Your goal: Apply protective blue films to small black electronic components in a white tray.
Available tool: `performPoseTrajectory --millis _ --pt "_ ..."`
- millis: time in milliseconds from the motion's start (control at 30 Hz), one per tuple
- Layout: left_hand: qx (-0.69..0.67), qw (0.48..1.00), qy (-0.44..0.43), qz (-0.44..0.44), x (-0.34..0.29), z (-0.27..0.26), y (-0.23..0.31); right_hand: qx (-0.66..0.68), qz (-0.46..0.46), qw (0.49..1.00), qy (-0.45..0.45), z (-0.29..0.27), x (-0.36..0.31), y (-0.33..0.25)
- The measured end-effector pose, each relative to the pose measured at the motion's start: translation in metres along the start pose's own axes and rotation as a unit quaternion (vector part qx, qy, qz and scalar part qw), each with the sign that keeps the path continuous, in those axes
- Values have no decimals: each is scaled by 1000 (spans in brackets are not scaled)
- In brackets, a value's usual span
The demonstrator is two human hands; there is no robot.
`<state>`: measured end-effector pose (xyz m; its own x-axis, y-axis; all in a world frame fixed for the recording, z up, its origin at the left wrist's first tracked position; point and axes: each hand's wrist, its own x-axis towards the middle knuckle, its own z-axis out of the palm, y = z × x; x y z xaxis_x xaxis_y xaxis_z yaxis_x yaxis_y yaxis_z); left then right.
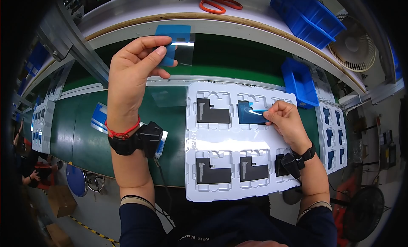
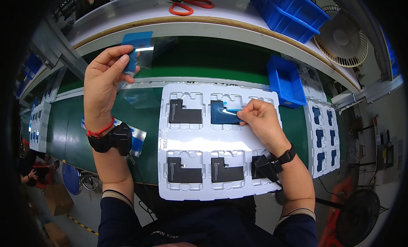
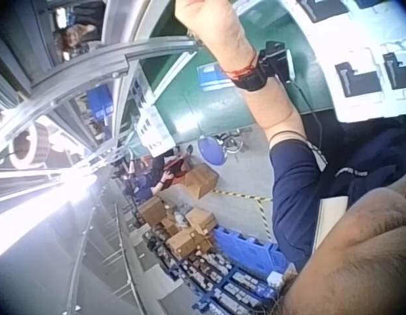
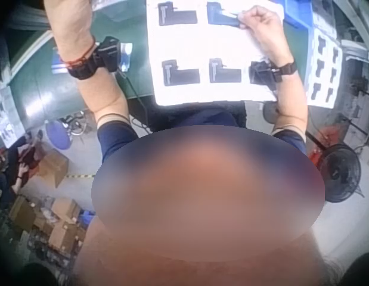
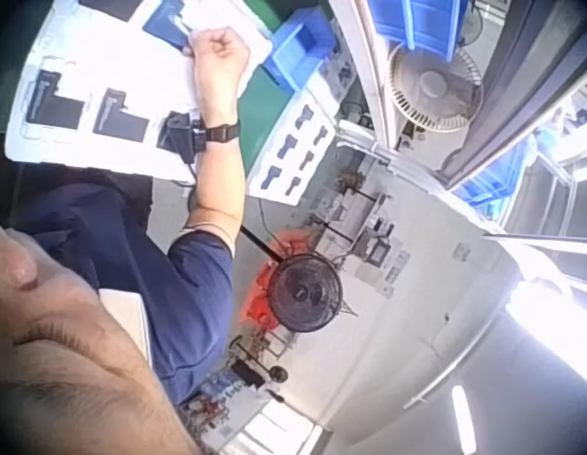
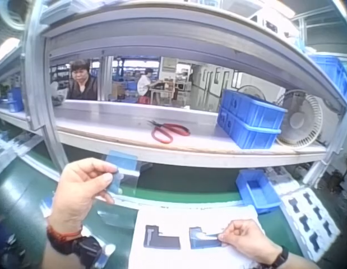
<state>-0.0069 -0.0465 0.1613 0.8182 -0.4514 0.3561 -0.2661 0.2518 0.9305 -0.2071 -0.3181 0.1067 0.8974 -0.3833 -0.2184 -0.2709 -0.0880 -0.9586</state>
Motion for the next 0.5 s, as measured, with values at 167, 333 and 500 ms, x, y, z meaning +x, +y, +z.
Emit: performPoseTrajectory --millis 167,333,500 --pt "1 1000 -3 5 0 0 -2 -8 1 1000 7 1 0 0" --pt "4 1000 4 1 0 -1 -1 -36 -16 999 15 1 1 3" --pt "13 1000 2 -2 1 -1 0 -71 -58 995 27 3 4 12"
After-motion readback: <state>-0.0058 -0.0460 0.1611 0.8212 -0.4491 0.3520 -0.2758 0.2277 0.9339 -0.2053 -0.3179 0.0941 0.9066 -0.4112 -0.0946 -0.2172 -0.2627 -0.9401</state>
